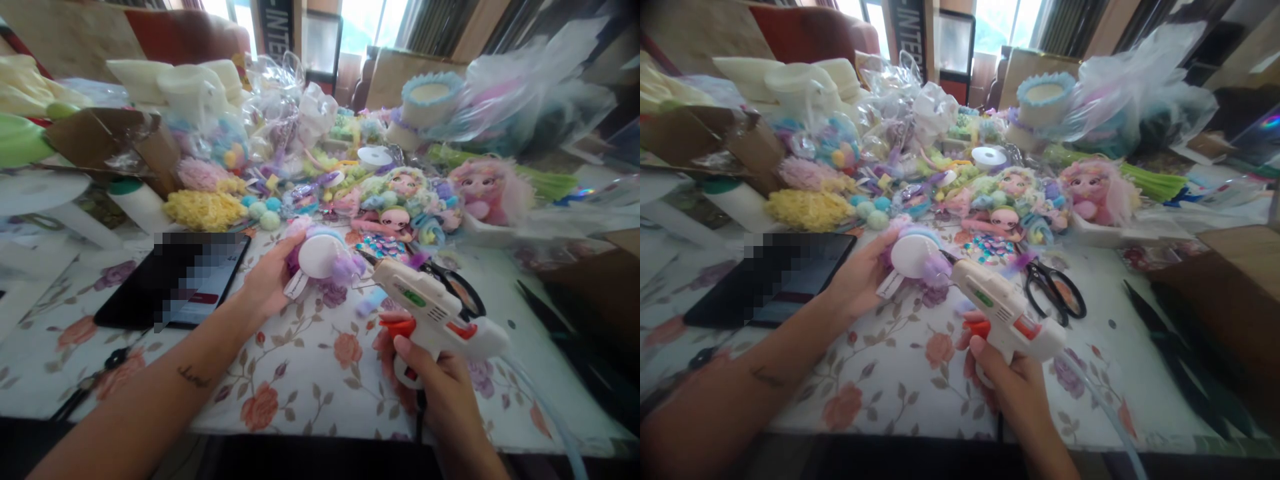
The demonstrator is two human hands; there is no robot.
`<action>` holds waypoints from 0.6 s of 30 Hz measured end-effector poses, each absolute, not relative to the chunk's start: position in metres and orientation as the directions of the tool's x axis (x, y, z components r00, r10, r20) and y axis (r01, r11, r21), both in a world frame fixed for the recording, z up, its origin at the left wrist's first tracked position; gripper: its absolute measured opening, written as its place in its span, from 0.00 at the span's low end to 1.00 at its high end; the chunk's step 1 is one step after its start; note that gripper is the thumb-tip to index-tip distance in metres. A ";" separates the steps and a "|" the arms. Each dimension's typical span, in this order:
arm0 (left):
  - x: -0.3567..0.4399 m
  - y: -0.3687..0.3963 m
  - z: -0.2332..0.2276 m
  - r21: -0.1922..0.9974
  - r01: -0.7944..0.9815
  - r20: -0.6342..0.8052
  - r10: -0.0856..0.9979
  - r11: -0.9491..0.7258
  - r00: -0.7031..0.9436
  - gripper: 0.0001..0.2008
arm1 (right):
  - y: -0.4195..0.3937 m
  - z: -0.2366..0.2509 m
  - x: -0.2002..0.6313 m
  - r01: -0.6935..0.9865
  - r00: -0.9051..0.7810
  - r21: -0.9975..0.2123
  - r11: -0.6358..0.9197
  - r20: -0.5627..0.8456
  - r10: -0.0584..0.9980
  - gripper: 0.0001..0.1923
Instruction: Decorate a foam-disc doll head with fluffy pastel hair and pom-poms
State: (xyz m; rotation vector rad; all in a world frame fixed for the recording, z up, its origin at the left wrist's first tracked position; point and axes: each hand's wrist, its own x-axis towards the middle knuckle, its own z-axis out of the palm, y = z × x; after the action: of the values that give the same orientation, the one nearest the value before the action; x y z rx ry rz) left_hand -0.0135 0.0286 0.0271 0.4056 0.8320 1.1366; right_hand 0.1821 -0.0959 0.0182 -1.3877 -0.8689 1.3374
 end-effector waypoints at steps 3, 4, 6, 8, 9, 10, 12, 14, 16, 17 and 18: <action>-0.013 0.028 0.024 0.678 -0.617 -0.389 0.907 0.400 0.161 0.11 | -0.096 0.018 0.183 -0.149 0.114 -0.961 -0.234 -0.252 0.961 0.24; -0.013 0.027 0.023 0.684 -0.610 -0.392 0.907 0.400 0.155 0.10 | -0.096 0.017 0.183 -0.149 0.112 -0.961 -0.234 -0.251 0.961 0.24; -0.013 0.026 0.021 0.698 -0.601 -0.386 0.912 0.389 0.140 0.09 | -0.097 0.017 0.183 -0.140 0.116 -0.961 -0.240 -0.257 0.960 0.24; -0.012 0.025 0.021 0.701 -0.608 -0.374 0.918 0.374 0.134 0.09 | -0.097 0.017 0.182 -0.130 0.115 -0.961 -0.245 -0.260 0.959 0.24; -0.012 0.025 0.022 0.697 -0.617 -0.361 0.922 0.366 0.139 0.09 | -0.097 0.018 0.182 -0.129 0.112 -0.961 -0.244 -0.259 0.959 0.24; -0.012 0.024 0.023 0.692 -0.628 -0.346 0.927 0.357 0.146 0.09 | -0.097 0.017 0.182 -0.131 0.107 -0.962 -0.241 -0.255 0.961 0.24; -0.013 0.023 0.025 0.686 -0.645 -0.313 0.937 0.335 0.153 0.08 | -0.096 0.017 0.183 -0.142 0.096 -0.961 -0.237 -0.252 0.963 0.24; -0.013 0.023 0.026 0.690 -0.649 -0.302 0.942 0.322 0.147 0.08 | -0.096 0.016 0.184 -0.154 0.089 -0.959 -0.237 -0.252 0.964 0.24; -0.014 0.023 0.025 0.692 -0.637 -0.316 0.936 0.340 0.156 0.08 | -0.096 0.016 0.185 -0.159 0.086 -0.958 -0.237 -0.253 0.964 0.23; -0.014 0.023 0.024 0.694 -0.629 -0.322 0.933 0.350 0.163 0.08 | -0.096 0.016 0.185 -0.158 0.084 -0.959 -0.237 -0.252 0.964 0.23; -0.014 0.023 0.023 0.697 -0.622 -0.325 0.930 0.356 0.169 0.08 | -0.096 0.016 0.185 -0.155 0.084 -0.959 -0.237 -0.252 0.964 0.23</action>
State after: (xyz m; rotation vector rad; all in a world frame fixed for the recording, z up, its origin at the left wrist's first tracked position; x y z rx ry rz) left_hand -0.0139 0.0228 0.0231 0.4570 0.8140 1.1597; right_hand 0.1848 -0.0961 0.0157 -1.3232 -0.8990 1.3729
